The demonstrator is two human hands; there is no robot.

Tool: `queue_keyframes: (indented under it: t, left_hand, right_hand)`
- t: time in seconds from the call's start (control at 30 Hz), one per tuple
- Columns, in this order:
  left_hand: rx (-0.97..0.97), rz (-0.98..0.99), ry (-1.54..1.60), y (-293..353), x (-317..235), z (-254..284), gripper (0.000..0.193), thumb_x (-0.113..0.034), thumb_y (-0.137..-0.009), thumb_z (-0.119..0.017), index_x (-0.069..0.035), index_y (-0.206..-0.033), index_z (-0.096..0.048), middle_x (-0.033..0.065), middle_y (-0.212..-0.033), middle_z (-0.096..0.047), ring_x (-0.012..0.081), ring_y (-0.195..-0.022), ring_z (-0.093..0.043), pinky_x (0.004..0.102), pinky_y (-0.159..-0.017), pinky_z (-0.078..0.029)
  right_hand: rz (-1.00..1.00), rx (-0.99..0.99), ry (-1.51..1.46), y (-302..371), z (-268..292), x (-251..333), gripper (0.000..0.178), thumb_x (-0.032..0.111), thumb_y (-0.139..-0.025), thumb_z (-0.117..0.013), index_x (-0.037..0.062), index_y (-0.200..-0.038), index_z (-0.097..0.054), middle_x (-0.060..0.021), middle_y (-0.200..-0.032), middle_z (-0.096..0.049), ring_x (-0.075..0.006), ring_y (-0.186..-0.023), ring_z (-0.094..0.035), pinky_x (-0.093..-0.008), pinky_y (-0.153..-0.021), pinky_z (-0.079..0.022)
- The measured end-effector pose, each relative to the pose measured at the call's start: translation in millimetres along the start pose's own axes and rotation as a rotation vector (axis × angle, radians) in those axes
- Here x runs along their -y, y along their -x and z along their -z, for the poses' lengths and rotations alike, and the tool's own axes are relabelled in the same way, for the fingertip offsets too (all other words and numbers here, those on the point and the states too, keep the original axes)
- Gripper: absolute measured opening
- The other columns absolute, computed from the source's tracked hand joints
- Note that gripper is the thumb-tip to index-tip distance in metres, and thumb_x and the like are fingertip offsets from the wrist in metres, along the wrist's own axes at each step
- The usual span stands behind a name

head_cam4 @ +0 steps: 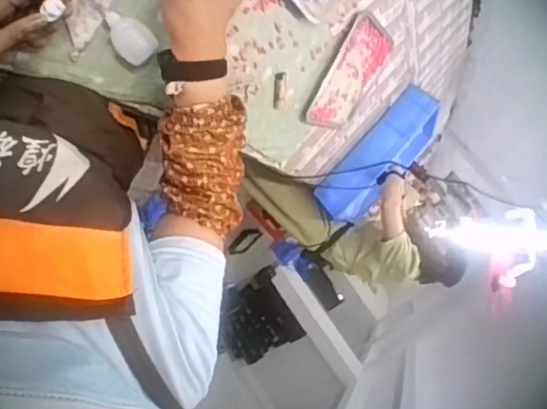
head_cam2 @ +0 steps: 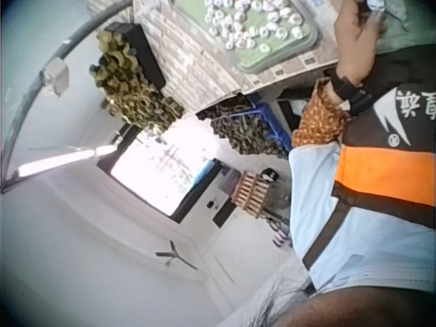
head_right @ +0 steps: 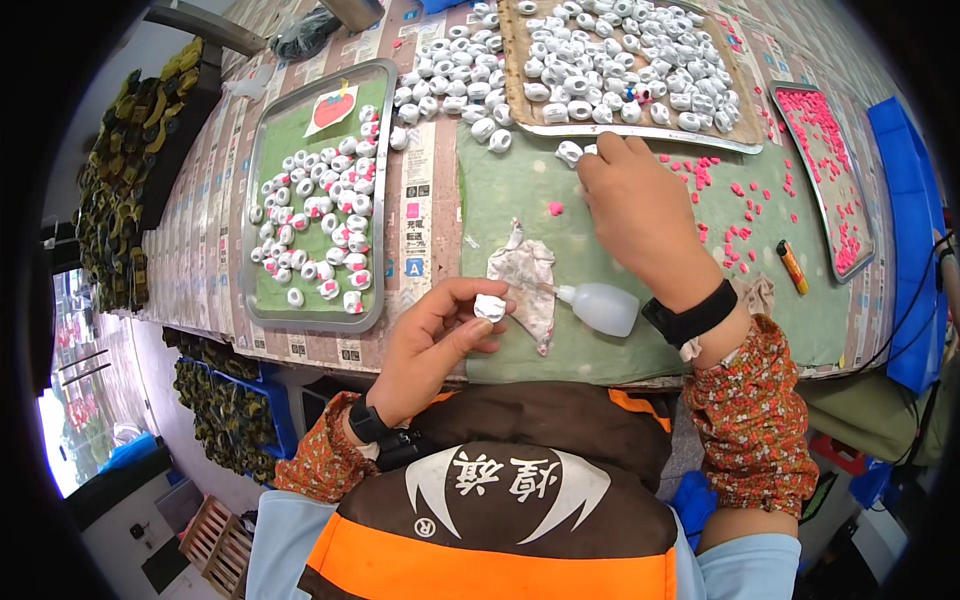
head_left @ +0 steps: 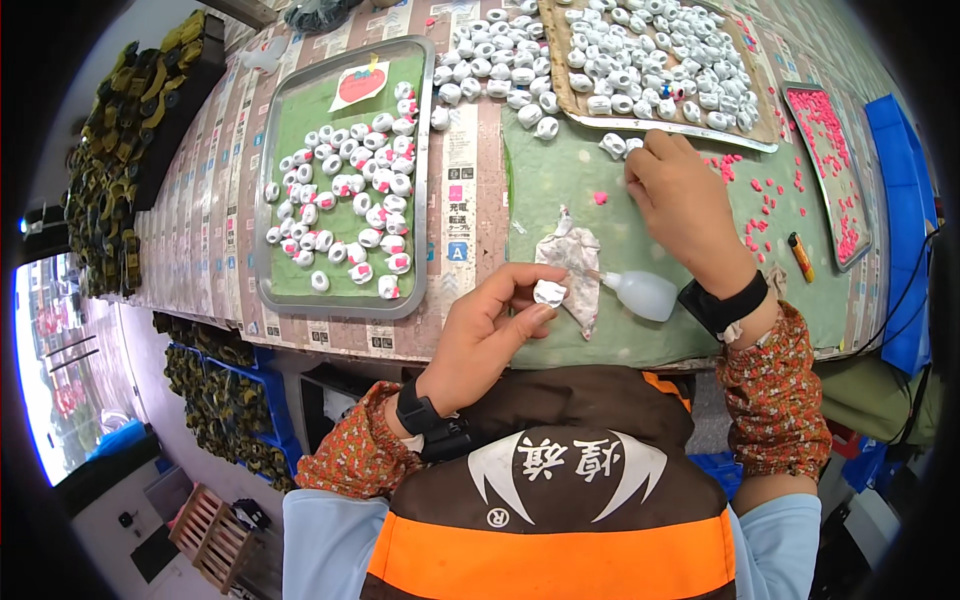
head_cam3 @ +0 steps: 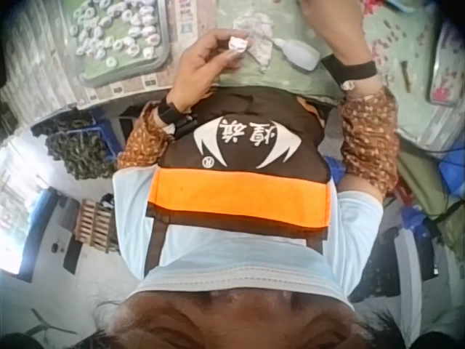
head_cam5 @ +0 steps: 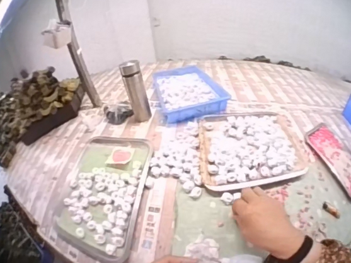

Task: Glue small pink parts onto white plastic components to assemble a toy.

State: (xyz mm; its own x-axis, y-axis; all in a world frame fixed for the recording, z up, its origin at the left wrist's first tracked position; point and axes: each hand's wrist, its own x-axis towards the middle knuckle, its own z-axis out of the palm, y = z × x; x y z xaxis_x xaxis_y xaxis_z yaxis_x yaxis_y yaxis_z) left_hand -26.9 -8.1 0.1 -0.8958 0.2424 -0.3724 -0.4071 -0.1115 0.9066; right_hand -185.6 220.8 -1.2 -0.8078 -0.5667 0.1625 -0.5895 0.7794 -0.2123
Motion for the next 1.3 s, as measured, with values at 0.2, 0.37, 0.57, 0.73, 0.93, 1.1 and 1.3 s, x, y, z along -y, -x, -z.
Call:
queue_keyframes:
  t: [0.2,0.37,0.57,0.73,0.93,1.1,1.3]
  left_hand:
    - [-0.005,-0.023,-0.006,1,-1,2,0.039,-0.013,-0.106,-0.056,-0.003,-0.144,-0.053,0.0082,-0.125,-0.064,0.0118,-0.105,-0.062,0.0296,-0.092,-0.056]
    - [-0.004,-0.005,0.055,-2,2,-1,0.040,-0.014,-0.107,-0.055,-0.004,-0.145,-0.053,0.0083,-0.123,-0.064,0.0115,-0.104,-0.061,0.0294,-0.090,-0.057]
    - [-0.025,-0.012,0.098,-4,4,-5,0.039,-0.013,-0.107,-0.054,-0.003,-0.145,-0.053,0.0093,-0.123,-0.064,0.0118,-0.104,-0.061,0.0298,-0.090,-0.058]
    - [-0.029,-0.027,0.103,-3,5,-8,0.039,-0.013,-0.107,-0.055,-0.003,-0.144,-0.053,0.0099,-0.124,-0.064,0.0120,-0.104,-0.062,0.0302,-0.091,-0.058]
    - [-0.017,-0.042,0.115,-3,5,-9,0.038,-0.012,-0.106,-0.056,-0.002,-0.143,-0.053,0.0091,-0.126,-0.063,0.0123,-0.105,-0.062,0.0302,-0.091,-0.058]
    - [-0.032,-0.109,0.177,-6,4,-16,0.040,-0.005,-0.101,-0.063,-0.003,-0.140,-0.054,0.0063,-0.123,-0.061,0.0111,-0.106,-0.060,0.0284,-0.089,-0.058]
    - [-0.032,-0.176,0.178,-5,8,-16,0.036,-0.002,-0.098,-0.066,-0.002,-0.132,-0.053,0.0093,-0.127,-0.061,0.0136,-0.110,-0.060,0.0307,-0.091,-0.059]
  right_hand:
    - [0.121,0.018,0.137,6,-3,-4,0.013,0.002,-0.080,-0.065,0.0019,-0.093,-0.063,-0.0107,-0.096,-0.060,-0.0296,-0.098,-0.060,-0.0423,-0.076,-0.054]
    - [0.206,0.017,0.132,9,0,-10,0.015,0.000,-0.077,-0.064,0.0010,-0.092,-0.061,-0.0113,-0.095,-0.059,-0.0300,-0.096,-0.059,-0.0414,-0.080,-0.052]
    - [0.230,-0.033,0.199,5,-10,-10,0.020,0.001,-0.075,-0.066,0.0014,-0.094,-0.060,-0.0113,-0.095,-0.058,-0.0297,-0.096,-0.058,-0.0406,-0.080,-0.050]
    - [0.117,-0.054,-0.250,16,4,3,0.021,-0.001,-0.077,-0.068,0.0027,-0.095,-0.056,-0.0104,-0.086,-0.058,-0.0265,-0.084,-0.059,-0.0387,-0.075,-0.049]
    - [-0.225,0.105,-0.928,47,36,34,0.012,-0.001,-0.091,-0.061,0.0030,-0.101,-0.058,-0.0051,-0.086,-0.059,-0.0120,-0.078,-0.056,-0.0294,-0.072,-0.047]
    - [-0.166,0.017,-1.131,74,31,62,0.016,-0.002,-0.092,-0.064,0.0016,-0.107,-0.058,-0.0052,-0.091,-0.062,-0.0123,-0.081,-0.060,-0.0281,-0.072,-0.050]
    - [-0.070,-0.154,-0.973,89,26,82,0.029,-0.008,-0.088,-0.070,0.0014,-0.111,-0.057,-0.0107,-0.093,-0.065,-0.0224,-0.079,-0.067,-0.0328,-0.072,-0.054]
